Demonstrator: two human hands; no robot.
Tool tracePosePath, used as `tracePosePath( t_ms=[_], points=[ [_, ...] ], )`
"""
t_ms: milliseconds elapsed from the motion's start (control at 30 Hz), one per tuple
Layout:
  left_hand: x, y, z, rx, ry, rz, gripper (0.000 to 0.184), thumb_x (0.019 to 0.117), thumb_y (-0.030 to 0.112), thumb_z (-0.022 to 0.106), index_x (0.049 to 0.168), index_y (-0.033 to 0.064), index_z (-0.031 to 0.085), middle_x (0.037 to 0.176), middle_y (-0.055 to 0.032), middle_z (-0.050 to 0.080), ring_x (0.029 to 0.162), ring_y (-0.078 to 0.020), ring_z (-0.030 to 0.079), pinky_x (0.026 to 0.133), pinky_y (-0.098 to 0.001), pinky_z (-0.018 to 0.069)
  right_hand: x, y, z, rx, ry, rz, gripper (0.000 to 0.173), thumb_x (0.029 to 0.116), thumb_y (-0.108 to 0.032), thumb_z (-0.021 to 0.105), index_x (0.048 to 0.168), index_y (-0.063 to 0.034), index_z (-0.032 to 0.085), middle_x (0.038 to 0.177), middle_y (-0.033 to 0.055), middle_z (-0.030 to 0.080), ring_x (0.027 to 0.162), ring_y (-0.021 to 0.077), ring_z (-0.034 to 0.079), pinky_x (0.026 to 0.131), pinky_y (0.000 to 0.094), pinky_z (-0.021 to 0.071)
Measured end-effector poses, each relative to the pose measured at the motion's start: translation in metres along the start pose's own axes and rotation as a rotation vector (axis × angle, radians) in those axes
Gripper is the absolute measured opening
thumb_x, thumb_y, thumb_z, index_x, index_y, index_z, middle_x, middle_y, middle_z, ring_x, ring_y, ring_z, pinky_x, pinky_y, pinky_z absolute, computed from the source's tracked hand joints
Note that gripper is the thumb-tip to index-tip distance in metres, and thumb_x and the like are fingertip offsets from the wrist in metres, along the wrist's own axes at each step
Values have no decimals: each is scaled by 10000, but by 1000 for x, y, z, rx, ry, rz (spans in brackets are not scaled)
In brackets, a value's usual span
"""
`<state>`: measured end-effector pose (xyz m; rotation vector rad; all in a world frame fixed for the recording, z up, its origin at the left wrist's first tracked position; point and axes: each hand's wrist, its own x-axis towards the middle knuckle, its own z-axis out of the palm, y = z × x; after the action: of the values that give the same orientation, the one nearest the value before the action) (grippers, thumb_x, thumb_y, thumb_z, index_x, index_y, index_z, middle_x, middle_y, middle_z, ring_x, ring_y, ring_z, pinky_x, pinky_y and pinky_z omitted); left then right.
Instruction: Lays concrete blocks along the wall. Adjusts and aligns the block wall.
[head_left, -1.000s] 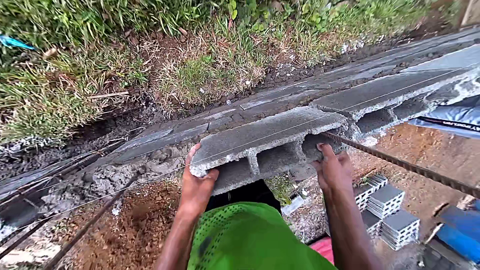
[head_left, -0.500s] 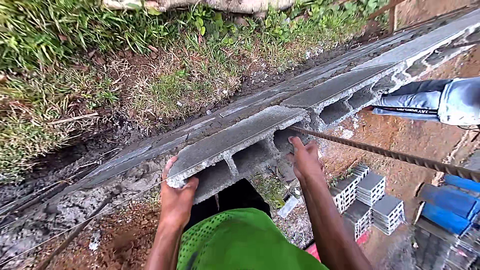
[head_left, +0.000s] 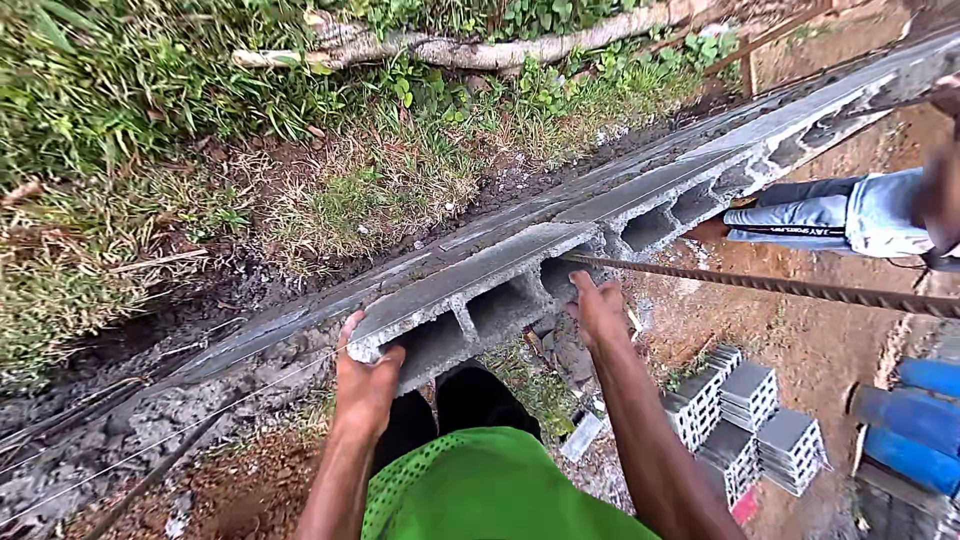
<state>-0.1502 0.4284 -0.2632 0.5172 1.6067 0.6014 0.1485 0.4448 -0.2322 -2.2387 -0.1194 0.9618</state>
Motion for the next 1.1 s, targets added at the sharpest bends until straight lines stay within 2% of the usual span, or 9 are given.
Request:
tracePosePath(
  t_ms=[100, 233, 367, 500, 667, 800, 900, 1100],
  points=[
    [-7, 5, -2, -30, -8, 14, 874, 758, -101, 669, 1545, 38, 315, 1394, -135, 566, 1184, -133, 630, 929, -307, 581, -7, -3, -4, 32, 5, -6, 573, 1021, -99, 615, 1492, 22, 312, 1237, 274, 563, 924, 317, 693, 703, 444, 623],
    [-1, 0, -3, -16, 2, -23, 876, 750, -95, 675, 1543, 53, 330, 1390, -129, 573, 1183, -137, 633, 931, -315, 582, -4, -2, 2, -16, 27, 0, 592, 1032, -111, 595, 1514, 13, 275, 1263, 270, 544, 931, 312, 692, 691, 436, 624],
    [-2, -4, -2, 5, 17, -40, 866, 765, -97, 678, 1543, 69, 336, 1387, -138, 571, 1170, -150, 637, 917, -326, 585, 3, 6, 3, -16, 30, 19, 582, 1027, -136, 612, 1507, -10, 307, 1247, 275, 561, 935, 341, 688, 704, 474, 620],
    [-3, -5, -3, -12, 10, -24, 859, 773, -76, 680, 1542, 48, 320, 1374, -158, 574, 1164, -166, 639, 921, -336, 581, -2, 3, 1, 17, 23, -2, 530, 1010, -99, 629, 1458, 12, 367, 1198, 262, 580, 890, 317, 693, 684, 452, 621],
    [-1, -2, -3, -13, 16, -53, 850, 769, -74, 679, 1536, 56, 336, 1344, -135, 593, 1137, -141, 648, 902, -313, 586, -7, -2, 1, -35, 37, -26, 574, 1017, -103, 609, 1486, 22, 302, 1217, 252, 554, 888, 283, 696, 676, 417, 626],
    [4, -8, -2, 35, 24, -85, 843, 801, -72, 696, 1545, 105, 343, 1349, -138, 596, 1135, -180, 650, 907, -372, 586, 0, 8, 5, -65, 53, -2, 655, 1011, -181, 626, 1533, -22, 263, 1277, 259, 535, 941, 325, 670, 716, 471, 610],
    [5, -7, -2, 49, 6, -59, 848, 808, -69, 702, 1553, 98, 333, 1369, -151, 588, 1161, -203, 642, 934, -400, 577, 1, 6, 1, -36, 18, 17, 703, 1007, -209, 639, 1560, -46, 237, 1364, 274, 516, 1026, 369, 676, 762, 510, 621],
    [2, -5, -6, 60, -26, -65, 835, 837, -36, 709, 1558, 110, 314, 1395, -169, 571, 1182, -250, 627, 936, -455, 565, 1, 9, 2, 7, -24, -7, 735, 1012, -230, 612, 1584, -52, 185, 1420, 272, 500, 1039, 379, 696, 757, 535, 638]
  ],
)
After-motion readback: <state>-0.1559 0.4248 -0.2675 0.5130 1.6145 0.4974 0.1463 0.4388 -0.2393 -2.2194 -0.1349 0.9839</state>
